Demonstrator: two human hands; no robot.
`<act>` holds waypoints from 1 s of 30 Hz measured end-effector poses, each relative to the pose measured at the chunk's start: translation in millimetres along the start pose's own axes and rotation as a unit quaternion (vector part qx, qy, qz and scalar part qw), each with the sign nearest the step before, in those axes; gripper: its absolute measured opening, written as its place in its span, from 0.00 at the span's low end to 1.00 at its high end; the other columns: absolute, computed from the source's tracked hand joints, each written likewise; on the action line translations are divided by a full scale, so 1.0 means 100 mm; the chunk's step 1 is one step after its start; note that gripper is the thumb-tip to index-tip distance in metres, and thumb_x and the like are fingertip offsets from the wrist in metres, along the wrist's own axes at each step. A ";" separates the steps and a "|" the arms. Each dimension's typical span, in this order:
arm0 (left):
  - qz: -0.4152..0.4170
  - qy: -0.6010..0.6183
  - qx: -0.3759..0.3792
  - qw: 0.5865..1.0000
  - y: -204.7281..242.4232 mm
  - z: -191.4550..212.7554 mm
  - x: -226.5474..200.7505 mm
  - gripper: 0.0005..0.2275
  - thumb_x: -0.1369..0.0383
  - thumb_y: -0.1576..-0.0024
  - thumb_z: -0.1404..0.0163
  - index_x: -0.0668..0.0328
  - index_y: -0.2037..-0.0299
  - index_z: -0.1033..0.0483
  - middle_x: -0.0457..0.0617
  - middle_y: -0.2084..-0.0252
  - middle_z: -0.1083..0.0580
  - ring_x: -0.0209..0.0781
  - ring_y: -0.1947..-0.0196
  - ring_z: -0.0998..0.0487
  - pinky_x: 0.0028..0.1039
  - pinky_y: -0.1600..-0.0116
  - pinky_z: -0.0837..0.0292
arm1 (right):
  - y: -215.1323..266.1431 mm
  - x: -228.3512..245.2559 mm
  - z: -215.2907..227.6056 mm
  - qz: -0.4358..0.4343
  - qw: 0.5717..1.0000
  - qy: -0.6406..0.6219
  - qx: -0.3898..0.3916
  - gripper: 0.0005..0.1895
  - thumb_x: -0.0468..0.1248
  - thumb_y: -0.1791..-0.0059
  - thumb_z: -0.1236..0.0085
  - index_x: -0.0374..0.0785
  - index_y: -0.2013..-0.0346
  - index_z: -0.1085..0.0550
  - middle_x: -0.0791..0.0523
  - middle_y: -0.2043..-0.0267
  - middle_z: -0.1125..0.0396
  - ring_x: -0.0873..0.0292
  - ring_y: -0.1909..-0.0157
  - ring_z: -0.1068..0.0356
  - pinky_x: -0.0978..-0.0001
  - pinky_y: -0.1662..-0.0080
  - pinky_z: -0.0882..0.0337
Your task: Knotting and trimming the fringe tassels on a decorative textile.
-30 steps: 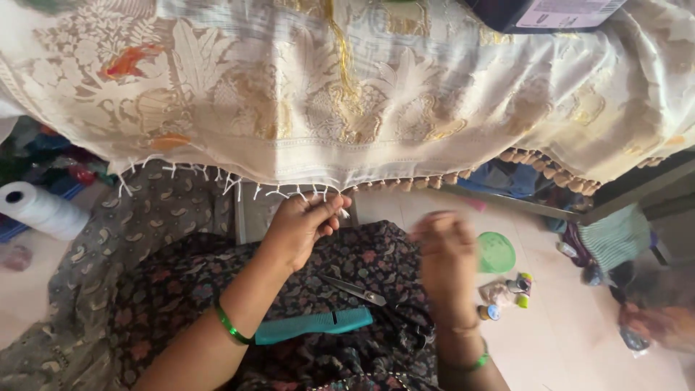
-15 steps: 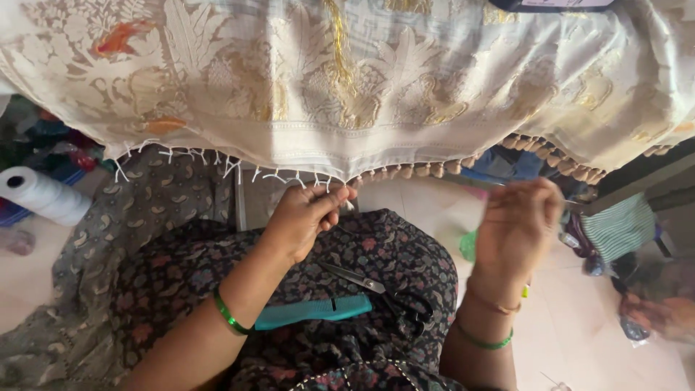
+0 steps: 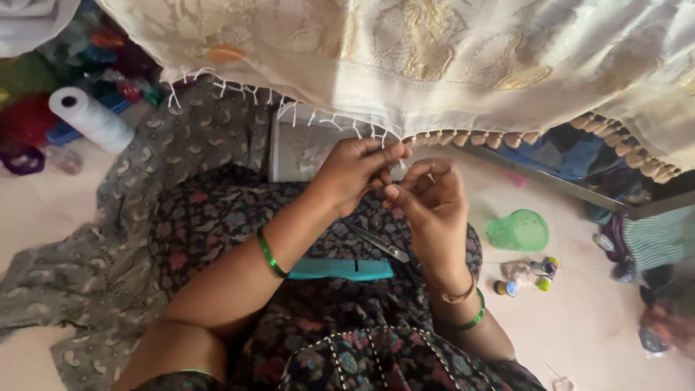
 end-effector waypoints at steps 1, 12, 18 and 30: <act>0.002 -0.004 -0.004 1.000 0.02 -0.02 -0.04 0.11 0.65 0.41 0.43 0.68 0.57 0.19 0.41 0.72 0.27 0.27 0.75 0.31 0.19 0.71 0.35 | 0.00 -0.02 0.00 0.004 1.000 0.006 -0.002 0.18 0.22 0.52 0.37 0.35 0.54 0.34 0.55 0.65 0.30 0.63 0.67 0.28 0.76 0.65 0.29; -0.007 0.025 -0.014 1.000 0.06 -0.06 -0.08 0.09 0.68 0.40 0.44 0.70 0.57 0.20 0.43 0.71 0.25 0.27 0.78 0.31 0.19 0.74 0.36 | 0.06 -0.14 0.01 0.002 0.999 -0.044 0.016 0.15 0.22 0.51 0.40 0.34 0.55 0.35 0.54 0.60 0.30 0.63 0.61 0.28 0.72 0.57 0.25; -0.014 0.009 -0.023 1.000 0.11 -0.04 -0.10 0.09 0.69 0.39 0.45 0.69 0.58 0.20 0.43 0.72 0.26 0.27 0.78 0.31 0.18 0.74 0.38 | 0.09 -0.10 0.03 -0.012 0.999 -0.027 0.031 0.16 0.22 0.51 0.38 0.33 0.54 0.34 0.54 0.59 0.34 0.64 0.61 0.29 0.70 0.56 0.25; -0.049 -0.030 -0.046 0.997 0.20 0.02 -0.16 0.09 0.68 0.41 0.44 0.69 0.60 0.20 0.41 0.75 0.27 0.27 0.77 0.30 0.20 0.74 0.35 | 0.01 -0.39 -0.10 -0.163 0.978 -0.098 0.085 0.21 0.30 0.53 0.37 0.40 0.51 0.37 0.55 0.67 0.26 0.71 0.76 0.37 0.83 0.76 0.43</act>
Point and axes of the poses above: each hand's wrist, its own y-axis away from the middle knuckle, its own z-axis out of the back of the hand, x = y × z, the point moved 9 cm from there along -y, towards the middle knuckle
